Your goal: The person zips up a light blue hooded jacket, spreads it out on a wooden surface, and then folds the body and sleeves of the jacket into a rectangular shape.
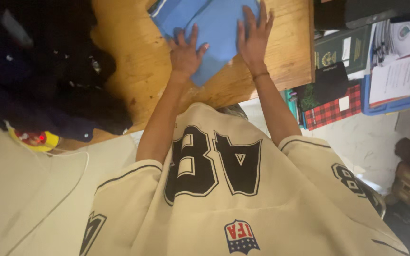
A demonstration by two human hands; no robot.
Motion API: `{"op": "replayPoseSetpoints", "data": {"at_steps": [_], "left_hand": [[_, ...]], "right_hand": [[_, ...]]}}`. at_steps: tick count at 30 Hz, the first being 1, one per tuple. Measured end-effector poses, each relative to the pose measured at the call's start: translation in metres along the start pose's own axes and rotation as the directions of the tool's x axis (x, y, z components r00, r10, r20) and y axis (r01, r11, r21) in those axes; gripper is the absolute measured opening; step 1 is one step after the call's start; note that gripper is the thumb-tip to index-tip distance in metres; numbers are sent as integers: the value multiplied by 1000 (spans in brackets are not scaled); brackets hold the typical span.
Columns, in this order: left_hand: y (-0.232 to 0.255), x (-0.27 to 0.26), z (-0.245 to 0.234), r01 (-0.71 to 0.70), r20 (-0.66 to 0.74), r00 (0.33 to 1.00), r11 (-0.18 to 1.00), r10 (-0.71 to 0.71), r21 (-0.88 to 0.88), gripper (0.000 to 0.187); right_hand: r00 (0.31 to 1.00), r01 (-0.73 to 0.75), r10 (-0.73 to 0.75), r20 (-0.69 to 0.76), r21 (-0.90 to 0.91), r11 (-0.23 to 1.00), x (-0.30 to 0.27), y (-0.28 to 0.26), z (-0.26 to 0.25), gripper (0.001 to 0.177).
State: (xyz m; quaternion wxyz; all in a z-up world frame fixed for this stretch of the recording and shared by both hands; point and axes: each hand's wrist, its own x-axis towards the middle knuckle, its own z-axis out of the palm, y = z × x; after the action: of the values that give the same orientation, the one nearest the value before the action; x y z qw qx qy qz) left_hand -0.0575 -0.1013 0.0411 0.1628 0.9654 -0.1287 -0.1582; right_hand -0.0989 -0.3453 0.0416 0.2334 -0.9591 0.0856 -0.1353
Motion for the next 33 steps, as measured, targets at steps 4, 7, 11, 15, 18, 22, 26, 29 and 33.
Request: {"op": "replayPoseSetpoints", "data": {"at_steps": [4, 7, 11, 15, 18, 22, 26, 29, 33], "left_hand": [[-28, -7, 2, -101, -129, 988, 985, 84, -138, 70], [-31, -25, -5, -102, -364, 917, 978, 163, 181, 59], [-28, -73, -34, -361, -354, 852, 923, 385, 134, 63], [-25, -79, -49, -308, -101, 947, 951, 305, -10, 97], [-36, -77, -41, -262, -171, 948, 964, 268, 54, 102], [-50, -74, -28, -268, -324, 910, 963, 258, 14, 85], [-58, -58, -58, -179, -277, 958, 900, 68, -398, 66], [-70, -49, -87, -473, -444, 866, 670, 232, -573, 65], [-73, -31, -97, -212, -250, 968, 440, -30, -873, 60]], "right_hand": [[950, -239, 203, 236, 135, 962, -30, -9, -23, 63], [961, -146, 61, 268, 310, 940, -47, -16, -35, 81], [938, -20, -32, 345, 144, 989, -49, -16, -45, 114], [957, 81, -114, 268, 132, 988, -45, -14, -34, 120], [943, -39, -33, 332, 208, 977, -41, -13, -26, 115], [929, -95, 11, 369, 209, 973, -39, -6, -23, 107], [938, -140, -8, 348, 398, 907, -27, 8, -31, 95], [927, -142, -160, 339, 713, 687, -15, 17, -38, 86], [926, -231, -46, 374, 661, 713, 7, 16, -26, 68]]}}
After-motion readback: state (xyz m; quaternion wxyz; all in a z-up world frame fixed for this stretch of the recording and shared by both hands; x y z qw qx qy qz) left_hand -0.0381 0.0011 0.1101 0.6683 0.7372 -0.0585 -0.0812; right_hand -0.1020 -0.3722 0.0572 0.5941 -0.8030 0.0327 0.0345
